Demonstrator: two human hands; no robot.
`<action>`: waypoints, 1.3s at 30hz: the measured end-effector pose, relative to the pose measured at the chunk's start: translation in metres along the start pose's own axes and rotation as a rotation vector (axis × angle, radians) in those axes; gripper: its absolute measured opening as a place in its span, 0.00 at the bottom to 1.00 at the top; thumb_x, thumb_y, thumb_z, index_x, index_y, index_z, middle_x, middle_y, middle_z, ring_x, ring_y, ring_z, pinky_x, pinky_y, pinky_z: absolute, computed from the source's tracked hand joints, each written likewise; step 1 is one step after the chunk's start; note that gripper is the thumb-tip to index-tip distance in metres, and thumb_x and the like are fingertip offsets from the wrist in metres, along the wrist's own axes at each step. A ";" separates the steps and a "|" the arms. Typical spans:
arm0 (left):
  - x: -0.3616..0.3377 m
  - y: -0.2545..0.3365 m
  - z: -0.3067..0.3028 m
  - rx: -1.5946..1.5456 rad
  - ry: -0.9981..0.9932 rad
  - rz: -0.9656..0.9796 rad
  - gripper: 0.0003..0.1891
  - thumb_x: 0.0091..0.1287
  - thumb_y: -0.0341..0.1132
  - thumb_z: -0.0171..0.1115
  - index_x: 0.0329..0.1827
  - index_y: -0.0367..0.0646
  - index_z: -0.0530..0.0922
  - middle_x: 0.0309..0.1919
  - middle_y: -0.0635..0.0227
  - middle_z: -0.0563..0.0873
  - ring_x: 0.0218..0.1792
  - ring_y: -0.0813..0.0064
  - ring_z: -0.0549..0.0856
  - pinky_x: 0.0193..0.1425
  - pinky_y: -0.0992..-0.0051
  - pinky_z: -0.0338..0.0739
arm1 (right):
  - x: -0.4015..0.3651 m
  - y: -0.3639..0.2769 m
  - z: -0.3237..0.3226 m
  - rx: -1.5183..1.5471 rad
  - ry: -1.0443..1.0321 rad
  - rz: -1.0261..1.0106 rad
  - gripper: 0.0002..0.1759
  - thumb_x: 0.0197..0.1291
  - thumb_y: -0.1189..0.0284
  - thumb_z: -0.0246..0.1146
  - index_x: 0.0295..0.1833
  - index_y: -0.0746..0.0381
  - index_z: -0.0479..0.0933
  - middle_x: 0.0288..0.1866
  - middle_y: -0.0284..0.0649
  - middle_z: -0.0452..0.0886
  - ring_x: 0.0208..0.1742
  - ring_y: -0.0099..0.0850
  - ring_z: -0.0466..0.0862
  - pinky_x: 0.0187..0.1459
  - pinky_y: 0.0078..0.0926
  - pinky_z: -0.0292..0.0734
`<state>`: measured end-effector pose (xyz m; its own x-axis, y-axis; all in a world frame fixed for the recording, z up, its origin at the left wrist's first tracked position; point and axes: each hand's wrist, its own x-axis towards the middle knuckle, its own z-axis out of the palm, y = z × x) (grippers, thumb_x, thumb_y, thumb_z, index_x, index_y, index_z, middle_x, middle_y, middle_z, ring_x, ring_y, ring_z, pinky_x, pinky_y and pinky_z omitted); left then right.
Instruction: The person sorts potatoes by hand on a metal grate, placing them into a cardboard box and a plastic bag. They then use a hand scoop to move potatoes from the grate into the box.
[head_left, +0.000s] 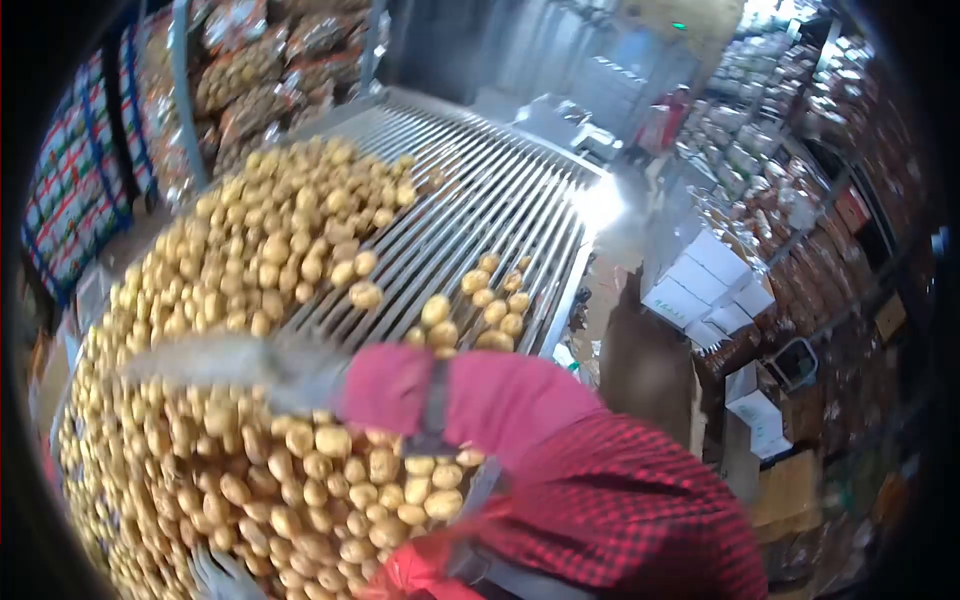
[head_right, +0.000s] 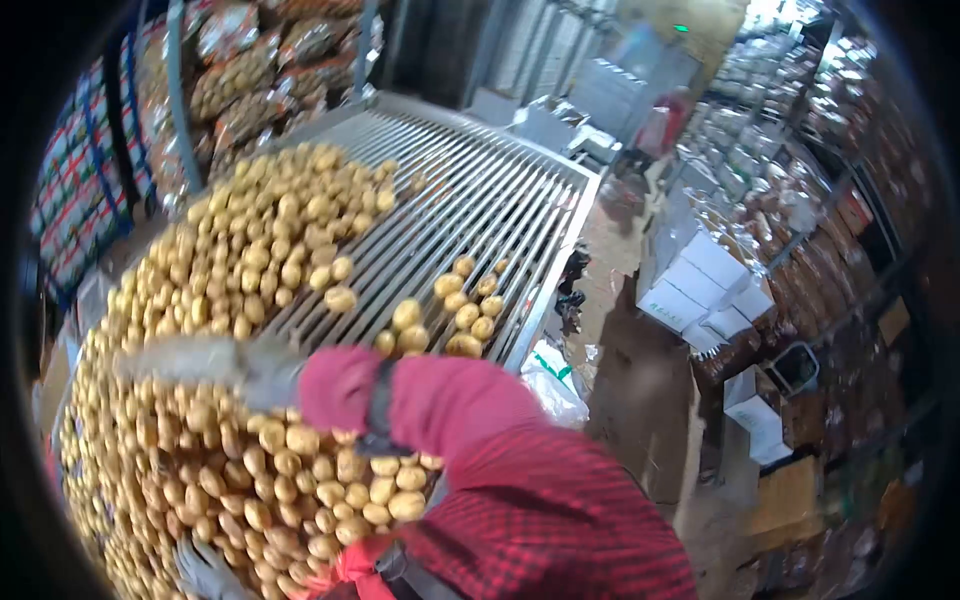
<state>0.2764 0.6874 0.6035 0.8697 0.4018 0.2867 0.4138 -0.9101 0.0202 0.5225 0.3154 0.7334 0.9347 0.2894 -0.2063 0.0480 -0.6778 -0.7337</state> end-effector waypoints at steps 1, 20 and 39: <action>-0.002 0.018 -0.020 -0.039 -0.024 -0.054 0.21 0.78 0.44 0.57 0.66 0.44 0.84 0.71 0.62 0.84 0.74 0.59 0.78 0.84 0.48 0.57 | -0.065 -0.031 -0.080 -0.065 -0.136 0.115 0.27 0.78 0.55 0.53 0.68 0.63 0.79 0.54 0.51 0.88 0.56 0.46 0.86 0.65 0.44 0.80; 0.006 -0.043 0.055 -0.014 0.108 0.053 0.20 0.84 0.45 0.51 0.68 0.50 0.85 0.66 0.61 0.88 0.67 0.59 0.84 0.75 0.52 0.68 | -0.223 0.356 -0.231 -0.472 0.268 0.290 0.14 0.74 0.65 0.65 0.37 0.63 0.86 0.28 0.42 0.84 0.27 0.40 0.86 0.34 0.39 0.82; -0.003 -0.011 0.030 -0.049 0.123 -0.087 0.18 0.82 0.42 0.55 0.66 0.49 0.86 0.61 0.65 0.90 0.67 0.60 0.84 0.77 0.52 0.68 | -0.083 0.037 -0.036 -0.051 0.193 0.031 0.24 0.68 0.54 0.61 0.57 0.61 0.85 0.48 0.56 0.89 0.50 0.59 0.89 0.54 0.53 0.83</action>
<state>0.2774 0.6991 0.5739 0.7904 0.4666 0.3969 0.4698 -0.8775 0.0961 0.4593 0.2426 0.7466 0.9859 0.1361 -0.0972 0.0308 -0.7190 -0.6943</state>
